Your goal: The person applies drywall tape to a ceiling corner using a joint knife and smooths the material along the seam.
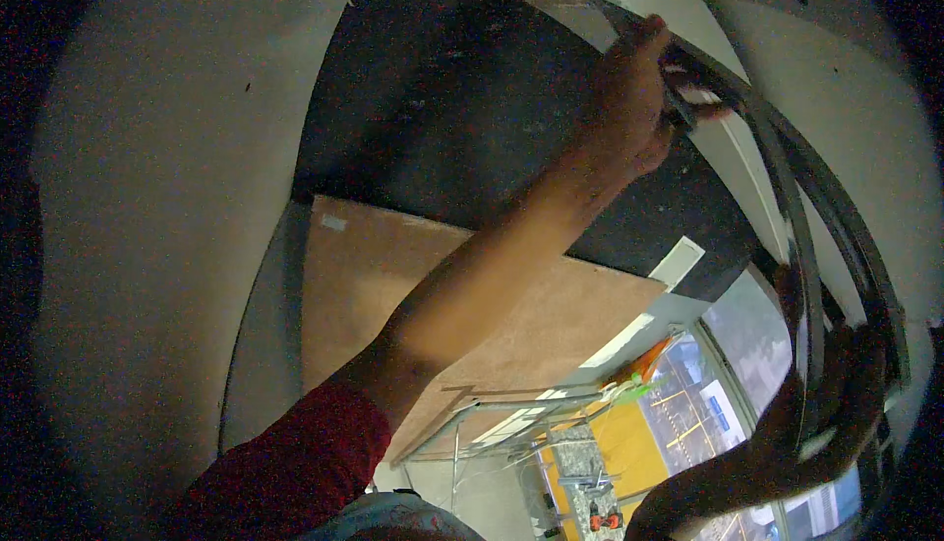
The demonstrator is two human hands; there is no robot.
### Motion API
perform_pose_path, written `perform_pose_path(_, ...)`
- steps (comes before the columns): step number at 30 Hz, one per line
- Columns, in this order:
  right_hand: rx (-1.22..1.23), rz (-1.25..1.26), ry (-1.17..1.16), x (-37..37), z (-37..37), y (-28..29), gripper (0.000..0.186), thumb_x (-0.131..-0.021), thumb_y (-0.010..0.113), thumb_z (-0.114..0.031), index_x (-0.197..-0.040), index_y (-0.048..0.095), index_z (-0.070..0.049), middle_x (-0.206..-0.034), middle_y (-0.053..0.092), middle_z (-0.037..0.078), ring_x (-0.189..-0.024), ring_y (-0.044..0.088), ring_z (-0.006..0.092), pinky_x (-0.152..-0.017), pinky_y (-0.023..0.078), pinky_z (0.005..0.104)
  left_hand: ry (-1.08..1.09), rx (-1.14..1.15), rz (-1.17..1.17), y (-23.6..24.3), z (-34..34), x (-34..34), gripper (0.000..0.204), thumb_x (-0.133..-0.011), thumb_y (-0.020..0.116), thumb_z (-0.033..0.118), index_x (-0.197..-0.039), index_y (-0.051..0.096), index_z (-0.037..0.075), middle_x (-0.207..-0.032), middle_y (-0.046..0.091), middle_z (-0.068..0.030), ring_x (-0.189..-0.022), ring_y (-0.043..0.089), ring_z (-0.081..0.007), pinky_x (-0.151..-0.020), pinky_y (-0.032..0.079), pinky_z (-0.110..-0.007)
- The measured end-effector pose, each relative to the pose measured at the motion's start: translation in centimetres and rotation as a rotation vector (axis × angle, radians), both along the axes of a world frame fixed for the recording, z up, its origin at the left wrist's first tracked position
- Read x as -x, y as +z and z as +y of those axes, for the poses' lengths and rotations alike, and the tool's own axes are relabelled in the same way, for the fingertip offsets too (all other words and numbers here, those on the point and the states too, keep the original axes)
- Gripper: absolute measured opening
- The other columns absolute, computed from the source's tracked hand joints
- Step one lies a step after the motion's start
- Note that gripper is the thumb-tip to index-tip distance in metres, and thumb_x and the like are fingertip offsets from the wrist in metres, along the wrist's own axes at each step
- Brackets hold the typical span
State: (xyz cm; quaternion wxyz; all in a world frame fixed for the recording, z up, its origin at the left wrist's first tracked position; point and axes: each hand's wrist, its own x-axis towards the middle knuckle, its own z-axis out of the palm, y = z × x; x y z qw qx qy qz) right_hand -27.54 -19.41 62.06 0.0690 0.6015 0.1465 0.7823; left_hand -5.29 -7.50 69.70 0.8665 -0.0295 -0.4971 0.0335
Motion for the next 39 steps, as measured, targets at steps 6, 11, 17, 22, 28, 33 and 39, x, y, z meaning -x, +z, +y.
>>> perform_pose_path(6,0.021,0.064,0.144,-0.3,1.0,0.3,0.041,-0.079,0.061,-0.001,-0.118,0.048,0.005,-0.111,0.056,0.019,-0.103,0.055,0.0267,-0.087,0.046,0.0354,-0.003,0.004,-0.033,0.2,-0.1,-0.1,0.028,-0.093,0.037,0.032,-0.097,0.035,0.005,-0.078,0.050,-0.0107,-0.062,0.060,-0.0213,-0.045,0.056,-0.038)
perform_pose_path(11,0.148,0.118,0.211,-0.2,-0.6,1.5,0.040,-0.080,0.060,-0.005,-0.117,0.049,0.005,-0.115,0.054,0.020,-0.105,0.053,0.0283,-0.086,0.045,0.0358,0.035,0.008,-0.022,1.2,0.1,-0.6,0.027,-0.093,0.037,0.031,-0.094,0.035,0.004,-0.072,0.050,-0.0113,-0.054,0.060,-0.0229,-0.044,0.055,-0.039)
perform_pose_path(17,0.000,0.108,0.481,-0.5,0.5,2.0,0.042,-0.076,0.066,-0.007,-0.112,0.052,0.008,-0.106,0.059,0.020,-0.089,0.062,0.0283,-0.081,0.051,0.0372,0.074,0.050,-0.018,1.2,-0.3,-0.9,0.032,-0.093,0.036,0.031,-0.084,0.044,0.001,-0.075,0.054,-0.0143,-0.060,0.060,-0.0267,-0.058,0.057,-0.047)
perform_pose_path(22,0.187,0.130,0.130,-0.5,0.5,1.4,0.049,-0.075,0.065,-0.001,-0.119,0.045,0.009,-0.110,0.055,0.020,-0.098,0.054,0.0236,-0.082,0.048,0.0325,0.045,0.052,0.055,2.6,-1.1,-3.1,0.029,-0.092,0.036,0.030,-0.087,0.042,0.001,-0.076,0.052,-0.0123,-0.063,0.060,-0.0256,-0.052,0.056,-0.045)
perform_pose_path(28,0.008,0.134,0.189,-0.4,2.1,1.7,0.049,-0.072,0.060,0.007,-0.119,0.048,0.005,-0.111,0.055,0.019,-0.098,0.057,0.0266,-0.085,0.048,0.0354,-0.142,0.074,-0.002,1.7,-0.5,-1.8,0.028,-0.091,0.037,0.030,-0.089,0.042,0.002,-0.077,0.050,-0.0121,-0.059,0.057,-0.0252,-0.050,0.054,-0.047)
perform_pose_path(33,0.040,0.090,0.052,-2.4,3.0,1.1,0.046,-0.076,0.068,-0.014,-0.113,0.052,0.007,-0.110,0.057,0.017,-0.098,0.056,0.0249,-0.086,0.045,0.0351,-0.077,0.004,0.034,0.6,0.2,-4.3,0.028,-0.091,0.038,0.030,-0.097,0.040,0.002,-0.079,0.050,-0.0128,-0.065,0.059,-0.0254,-0.050,0.056,-0.045)
perform_pose_path(39,0.036,0.044,0.135,1.0,0.2,0.0,0.038,-0.075,0.064,-0.002,-0.110,0.053,0.007,-0.110,0.057,0.021,-0.096,0.059,0.0282,-0.082,0.051,0.0378,-0.028,-0.102,-0.007,-0.3,-0.5,0.2,0.029,-0.093,0.036,0.031,-0.094,0.046,0.004,-0.079,0.055,-0.0129,-0.069,0.061,-0.0265,-0.059,0.057,-0.046)
